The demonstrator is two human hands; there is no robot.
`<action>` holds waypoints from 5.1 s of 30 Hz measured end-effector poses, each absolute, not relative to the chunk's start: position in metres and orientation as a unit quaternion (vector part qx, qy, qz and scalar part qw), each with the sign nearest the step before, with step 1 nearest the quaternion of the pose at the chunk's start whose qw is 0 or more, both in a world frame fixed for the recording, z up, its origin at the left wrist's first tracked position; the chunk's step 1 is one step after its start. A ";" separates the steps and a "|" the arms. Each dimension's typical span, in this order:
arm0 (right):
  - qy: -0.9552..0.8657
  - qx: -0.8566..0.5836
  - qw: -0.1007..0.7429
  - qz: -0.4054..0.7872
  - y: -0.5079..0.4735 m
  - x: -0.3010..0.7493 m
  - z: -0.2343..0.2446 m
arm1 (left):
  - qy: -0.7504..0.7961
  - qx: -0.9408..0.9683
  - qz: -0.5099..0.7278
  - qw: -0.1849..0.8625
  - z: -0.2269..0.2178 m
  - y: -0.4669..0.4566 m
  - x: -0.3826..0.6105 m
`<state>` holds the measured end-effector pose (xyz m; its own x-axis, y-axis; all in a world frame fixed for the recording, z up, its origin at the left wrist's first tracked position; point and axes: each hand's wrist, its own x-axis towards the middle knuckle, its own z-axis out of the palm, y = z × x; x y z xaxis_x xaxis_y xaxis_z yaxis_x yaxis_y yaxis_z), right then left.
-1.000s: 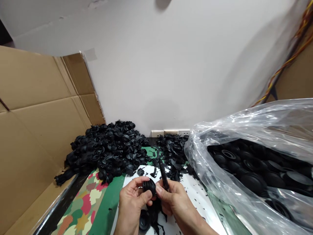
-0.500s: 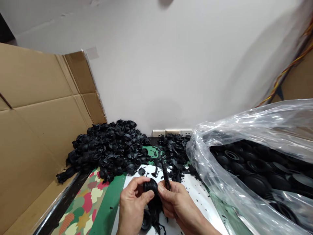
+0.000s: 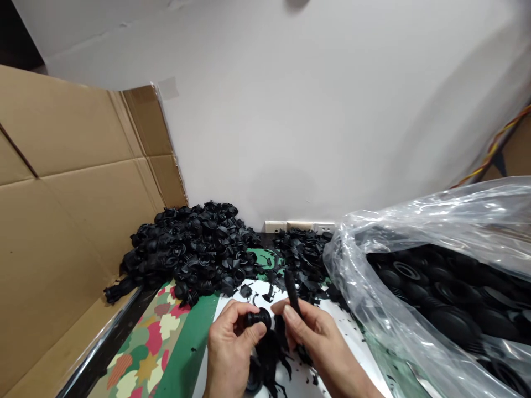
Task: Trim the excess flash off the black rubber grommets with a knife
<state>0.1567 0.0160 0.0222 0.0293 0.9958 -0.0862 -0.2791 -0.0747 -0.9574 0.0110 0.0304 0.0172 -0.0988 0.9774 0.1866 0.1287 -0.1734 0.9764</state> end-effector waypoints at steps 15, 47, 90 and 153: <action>-0.349 -0.399 0.626 0.572 0.016 0.162 0.015 | 0.493 0.432 0.541 0.527 0.017 0.029 0.014; -0.539 -0.351 0.683 0.346 0.014 0.156 0.010 | 0.452 0.483 0.497 0.562 0.013 0.026 0.013; -0.428 -0.311 0.621 0.578 0.016 0.168 0.018 | 0.500 0.520 0.534 0.441 0.014 0.029 0.014; -0.464 -0.428 0.628 0.456 0.029 0.177 0.006 | 0.514 0.559 0.517 0.396 0.022 0.025 0.019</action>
<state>0.1766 0.0286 0.0057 0.1542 0.9693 0.1916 -0.1750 0.2177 -0.9602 0.0190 0.0246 0.0215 -0.0618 0.9834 0.1708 0.1656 -0.1587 0.9734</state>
